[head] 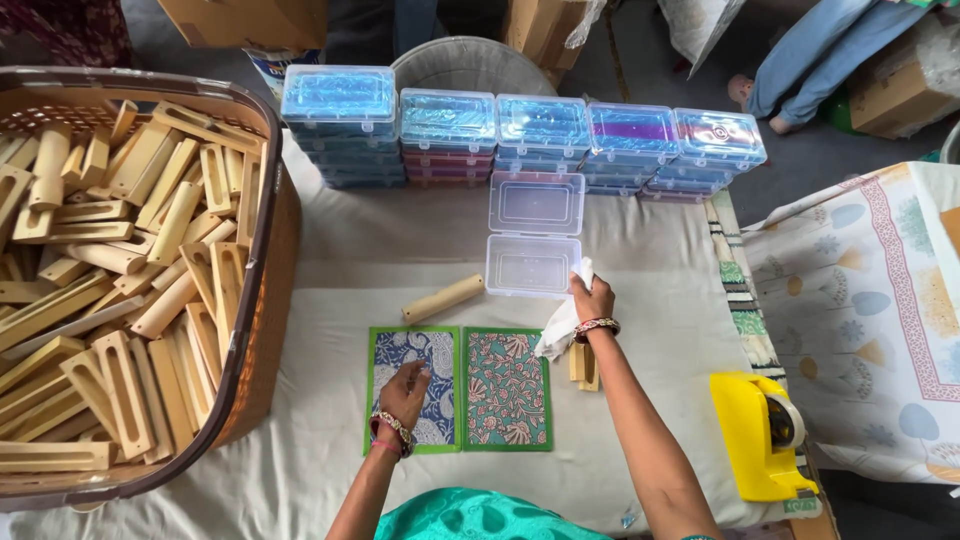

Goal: The person wipes a clear plastic container with a white cloth, then takes purple metallic foil sheets from a basket, wraps a foil sheet around a wooden handle piece on the table, and presses and rolls the wrapped handle with both hands to smooth the foil around it.

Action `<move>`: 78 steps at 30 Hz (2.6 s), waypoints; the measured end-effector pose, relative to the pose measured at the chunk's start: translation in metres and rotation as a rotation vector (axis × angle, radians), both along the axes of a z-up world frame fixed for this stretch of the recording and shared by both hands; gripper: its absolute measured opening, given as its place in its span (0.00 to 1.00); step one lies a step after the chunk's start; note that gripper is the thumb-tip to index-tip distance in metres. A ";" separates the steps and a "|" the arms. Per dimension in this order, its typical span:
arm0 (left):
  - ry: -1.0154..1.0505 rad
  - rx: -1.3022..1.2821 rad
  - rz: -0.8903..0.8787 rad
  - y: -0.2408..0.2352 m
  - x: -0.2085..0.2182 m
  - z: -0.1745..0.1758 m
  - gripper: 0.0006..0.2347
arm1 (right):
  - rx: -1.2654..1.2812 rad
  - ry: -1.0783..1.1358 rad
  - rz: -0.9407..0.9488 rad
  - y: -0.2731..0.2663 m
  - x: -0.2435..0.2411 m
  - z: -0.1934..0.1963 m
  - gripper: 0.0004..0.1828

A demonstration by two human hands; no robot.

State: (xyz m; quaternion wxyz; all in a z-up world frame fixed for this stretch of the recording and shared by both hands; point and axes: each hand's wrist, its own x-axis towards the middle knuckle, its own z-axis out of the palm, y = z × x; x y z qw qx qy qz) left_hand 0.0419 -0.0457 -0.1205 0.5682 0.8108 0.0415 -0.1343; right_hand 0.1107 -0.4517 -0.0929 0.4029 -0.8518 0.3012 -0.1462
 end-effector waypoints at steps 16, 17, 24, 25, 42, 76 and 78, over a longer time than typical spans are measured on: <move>0.128 -0.007 0.013 0.012 -0.014 -0.009 0.16 | -0.421 0.586 -0.041 0.004 0.036 0.021 0.31; 0.119 -0.026 0.019 0.014 -0.016 -0.013 0.15 | -0.428 0.600 -0.041 0.002 0.033 0.025 0.32; 0.125 -0.198 0.083 0.036 -0.027 -0.030 0.14 | -0.279 0.398 -0.103 -0.057 -0.039 0.044 0.31; 0.127 -0.198 0.078 0.041 -0.029 -0.029 0.14 | -0.278 0.400 -0.109 -0.071 -0.059 0.038 0.31; 0.104 -0.245 0.083 0.066 -0.072 -0.016 0.14 | -0.665 0.630 -0.093 -0.005 -0.224 0.013 0.43; 0.160 -0.204 0.273 0.136 -0.144 -0.025 0.15 | -0.374 0.300 -0.054 0.031 -0.146 -0.009 0.36; 0.167 -0.180 0.273 0.136 -0.145 -0.024 0.15 | -0.460 0.390 -0.066 0.032 -0.141 -0.016 0.36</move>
